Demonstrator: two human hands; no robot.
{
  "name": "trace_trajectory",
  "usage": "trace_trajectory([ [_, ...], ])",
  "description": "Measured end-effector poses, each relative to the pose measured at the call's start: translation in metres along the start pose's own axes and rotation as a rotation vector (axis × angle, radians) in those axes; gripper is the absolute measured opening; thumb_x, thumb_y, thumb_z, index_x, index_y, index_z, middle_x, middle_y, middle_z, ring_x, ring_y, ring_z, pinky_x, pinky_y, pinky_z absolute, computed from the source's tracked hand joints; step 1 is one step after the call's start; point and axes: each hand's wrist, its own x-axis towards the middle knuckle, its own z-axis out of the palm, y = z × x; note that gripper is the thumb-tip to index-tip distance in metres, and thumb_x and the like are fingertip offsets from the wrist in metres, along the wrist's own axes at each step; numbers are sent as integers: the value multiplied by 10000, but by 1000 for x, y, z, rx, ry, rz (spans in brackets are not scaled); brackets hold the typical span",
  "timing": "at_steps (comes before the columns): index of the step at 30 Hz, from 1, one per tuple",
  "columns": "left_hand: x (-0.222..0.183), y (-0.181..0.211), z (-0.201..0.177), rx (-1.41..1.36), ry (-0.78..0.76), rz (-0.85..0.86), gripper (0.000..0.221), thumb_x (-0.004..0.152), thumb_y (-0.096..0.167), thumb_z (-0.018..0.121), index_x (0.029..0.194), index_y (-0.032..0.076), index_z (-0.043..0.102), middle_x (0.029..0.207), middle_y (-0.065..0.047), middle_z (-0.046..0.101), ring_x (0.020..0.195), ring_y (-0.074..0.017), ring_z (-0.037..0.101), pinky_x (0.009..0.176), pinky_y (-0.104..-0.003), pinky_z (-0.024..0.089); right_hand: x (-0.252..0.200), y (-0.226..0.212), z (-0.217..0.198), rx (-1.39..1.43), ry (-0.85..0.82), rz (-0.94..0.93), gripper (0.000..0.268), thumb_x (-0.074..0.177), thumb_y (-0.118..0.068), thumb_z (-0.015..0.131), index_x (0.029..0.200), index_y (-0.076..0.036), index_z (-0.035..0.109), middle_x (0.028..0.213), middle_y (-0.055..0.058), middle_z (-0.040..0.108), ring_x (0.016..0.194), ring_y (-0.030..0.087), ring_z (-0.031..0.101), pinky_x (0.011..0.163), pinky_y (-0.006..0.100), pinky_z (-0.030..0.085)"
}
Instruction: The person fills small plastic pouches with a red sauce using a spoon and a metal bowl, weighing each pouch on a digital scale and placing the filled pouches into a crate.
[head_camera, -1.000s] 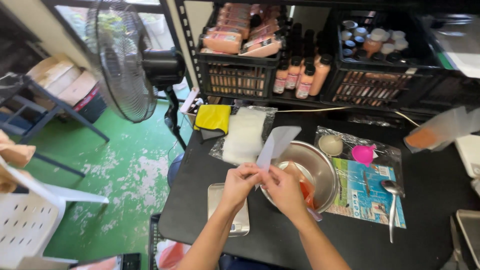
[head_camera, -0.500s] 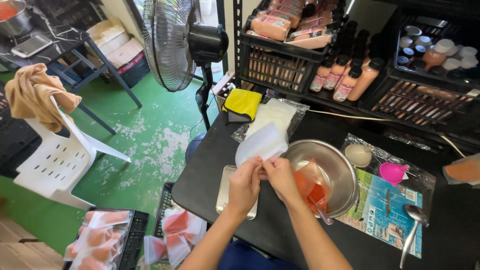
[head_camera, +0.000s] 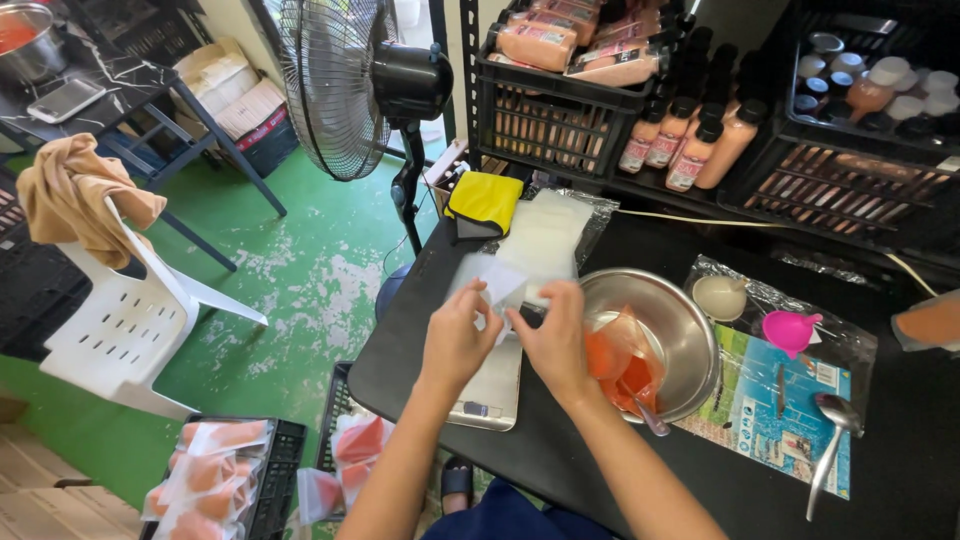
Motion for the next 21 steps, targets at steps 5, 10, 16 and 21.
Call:
trace_trajectory([
  [5, 7, -9, 7, -32, -288, -173, 118, 808, 179, 709, 755, 148, 609, 877, -40, 782, 798, -297, 759, 720, -400, 592, -25, 44, 25, -130, -320, -607, 52, 890, -87, 635, 920, -92, 677, 923, 42, 632, 933, 251, 645, 860, 374, 537],
  [10, 38, 5, -46, -174, -596, -141, 212, 892, 312, 716, 1037, 157, 729, 1002, -67, 800, 1015, -377, 727, 901, -532, 541, 10, 8, -60, -166, -630, -236, 425, 869, -19, 572, 1195, -265, 690, 968, 31, 711, 943, 286, 730, 803, 387, 597],
  [16, 5, -75, -23, -245, -526, -472, 178, 819, 289, 859, 823, 120, 802, 725, -77, 783, 756, -279, 772, 690, -372, 585, -9, 25, -118, 497, -616, 553, 602, 711, 20, 806, 1296, -102, 733, 1223, 171, 779, 1072, 208, 703, 839, 393, 607],
  [21, -25, -78, -6, -1333, -483, -970, 187, 872, 19, 737, 1052, -30, 751, 943, -160, 795, 813, -225, 776, 702, -330, 640, -19, 11, -135, 895, -368, 890, 665, 693, 61, 826, 1324, -98, 691, 1491, 88, 620, 1121, 205, 665, 843, 400, 635],
])
